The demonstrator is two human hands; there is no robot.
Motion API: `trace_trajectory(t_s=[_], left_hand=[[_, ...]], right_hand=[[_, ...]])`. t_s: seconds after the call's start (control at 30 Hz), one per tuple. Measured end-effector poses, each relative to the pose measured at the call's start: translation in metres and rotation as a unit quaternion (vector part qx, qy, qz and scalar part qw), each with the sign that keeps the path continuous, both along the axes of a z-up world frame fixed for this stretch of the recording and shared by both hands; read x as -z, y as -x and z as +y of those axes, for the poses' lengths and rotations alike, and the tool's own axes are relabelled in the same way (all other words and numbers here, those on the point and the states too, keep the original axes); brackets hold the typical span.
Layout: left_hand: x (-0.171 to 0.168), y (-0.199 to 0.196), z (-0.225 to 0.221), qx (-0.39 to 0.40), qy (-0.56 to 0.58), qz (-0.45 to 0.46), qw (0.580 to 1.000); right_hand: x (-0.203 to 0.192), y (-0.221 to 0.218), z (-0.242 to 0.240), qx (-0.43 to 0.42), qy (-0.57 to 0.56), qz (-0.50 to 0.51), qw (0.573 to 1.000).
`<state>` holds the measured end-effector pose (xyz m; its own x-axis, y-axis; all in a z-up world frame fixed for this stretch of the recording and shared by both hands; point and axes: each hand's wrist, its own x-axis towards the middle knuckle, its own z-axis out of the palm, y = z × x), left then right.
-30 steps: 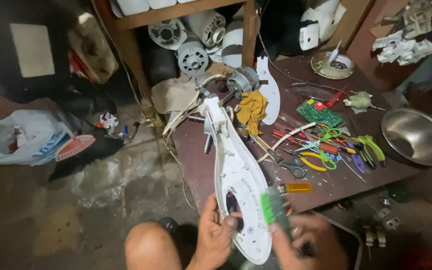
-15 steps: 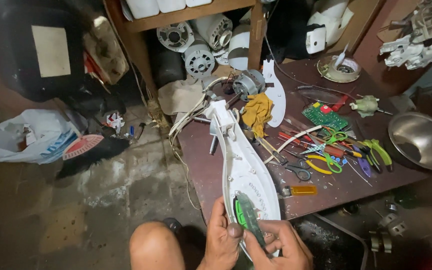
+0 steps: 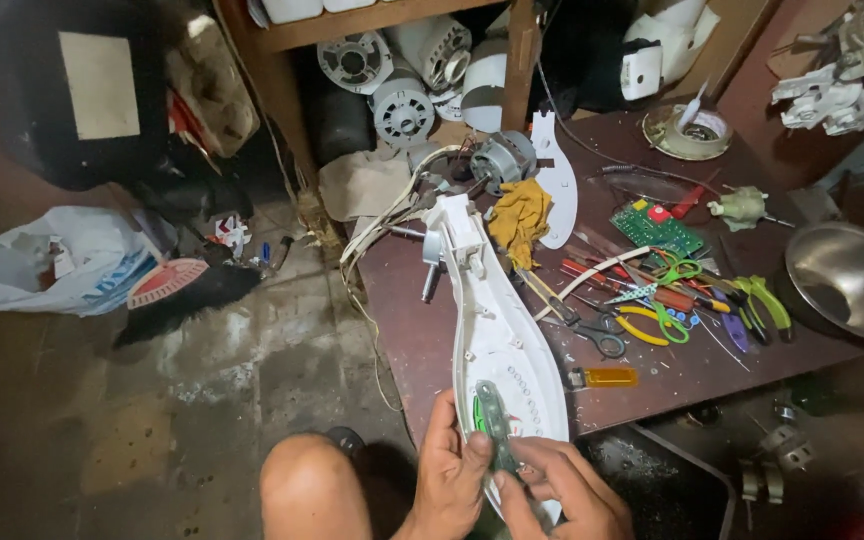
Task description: Searching through a tray of various screws and small metal components to find and fit the correct parts into a plastic appliance housing.
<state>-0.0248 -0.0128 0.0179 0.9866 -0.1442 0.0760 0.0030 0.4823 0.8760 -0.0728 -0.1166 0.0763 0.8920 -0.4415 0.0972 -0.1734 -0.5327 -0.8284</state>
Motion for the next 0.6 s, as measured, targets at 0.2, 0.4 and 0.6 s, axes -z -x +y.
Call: trace_trajectory(t_s=[0.2, 0.4, 0.6], left_hand=[[0.003, 0.0, -0.001, -0.018, -0.008, 0.005, 1.0], [-0.004, -0.003, 0.001, -0.03, -0.009, 0.052, 0.998], [-0.008, -0.006, 0.001, -0.041, 0.018, 0.065, 0.997]], right_hand=[[-0.011, -0.001, -0.004, -0.007, -0.046, 0.1, 0.994], [0.003, -0.013, -0.039, -0.189, -0.013, 0.069, 0.979], [-0.017, -0.011, -0.037, -0.127, -0.094, 0.173, 0.972]])
